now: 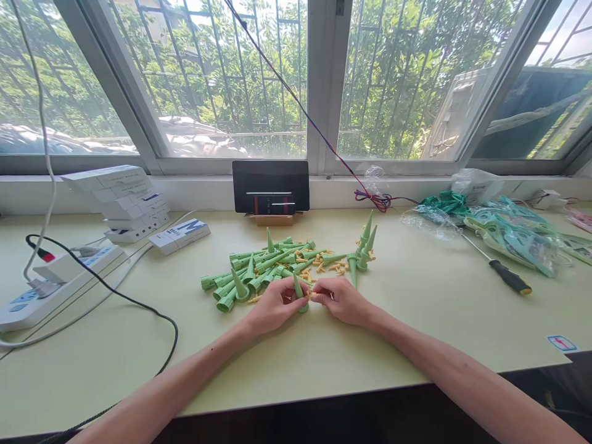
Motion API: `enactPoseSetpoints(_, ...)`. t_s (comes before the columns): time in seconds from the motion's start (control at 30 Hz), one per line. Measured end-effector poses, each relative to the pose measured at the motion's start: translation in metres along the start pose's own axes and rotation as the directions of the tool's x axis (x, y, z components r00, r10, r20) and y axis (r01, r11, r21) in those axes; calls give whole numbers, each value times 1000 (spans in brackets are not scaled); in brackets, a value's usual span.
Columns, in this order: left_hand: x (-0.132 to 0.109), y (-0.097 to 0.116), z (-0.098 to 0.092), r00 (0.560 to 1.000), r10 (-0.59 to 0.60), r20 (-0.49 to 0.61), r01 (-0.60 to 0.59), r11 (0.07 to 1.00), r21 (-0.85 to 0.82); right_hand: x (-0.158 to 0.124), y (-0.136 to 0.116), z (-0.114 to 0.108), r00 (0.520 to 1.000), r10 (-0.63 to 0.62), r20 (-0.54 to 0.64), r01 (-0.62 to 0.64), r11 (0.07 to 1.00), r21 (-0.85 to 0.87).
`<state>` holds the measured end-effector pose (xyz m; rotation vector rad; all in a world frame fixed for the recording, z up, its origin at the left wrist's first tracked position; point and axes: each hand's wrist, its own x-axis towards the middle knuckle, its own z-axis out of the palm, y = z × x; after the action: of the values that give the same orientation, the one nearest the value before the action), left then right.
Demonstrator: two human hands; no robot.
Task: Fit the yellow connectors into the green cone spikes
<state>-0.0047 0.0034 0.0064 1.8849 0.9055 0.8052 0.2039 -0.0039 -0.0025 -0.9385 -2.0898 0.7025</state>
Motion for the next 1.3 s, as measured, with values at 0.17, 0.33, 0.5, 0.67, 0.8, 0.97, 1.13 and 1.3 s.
enactPoseSetpoints(0.17, 0, 1, 1, 1000, 7, -4, -7, 1000, -10, -1, 0, 0, 999, -30, 14, 30, 999, -17)
enactPoseSetpoints(0.33, -2, 3, 2, 1000, -1, -4, 1, 1000, -10, -1, 3, 1, 999, -28, 29, 29, 998, -46)
enactPoseSetpoints(0.5, -2, 4, 2, 1000, 2, -1, -2, 1000, -4, -2, 4, 1, 999, -32, 44, 35, 998, -57)
enactPoseSetpoints(0.67, -1, 2, 2, 1000, 18, 3, -18, 1000, 3, -2, 3, 2, 998, -32, 53, 35, 997, -62)
enactPoseSetpoints(0.8, -1, 0, 3, 1000, 26, 3, -26, 1000, 11, -3, 3, 2, 998, -28, 57, 32, 997, -64)
enactPoseSetpoints(0.97, -2, 1, 3, 1000, 26, 2, -26, 1000, 7, -3, 4, 2, 998, -16, 61, 20, 997, -68)
enactPoseSetpoints(1.13, -1, 4, 2, 1000, 21, -20, -21, 1000, 2, -1, 3, 2, 999, 0, 53, 3, 999, -46)
enactPoseSetpoints(1.3, 1, 5, 1, 999, 7, -48, -8, 1000, -13, 0, 1, 1, 1000, 13, 0, -13, 999, -33)
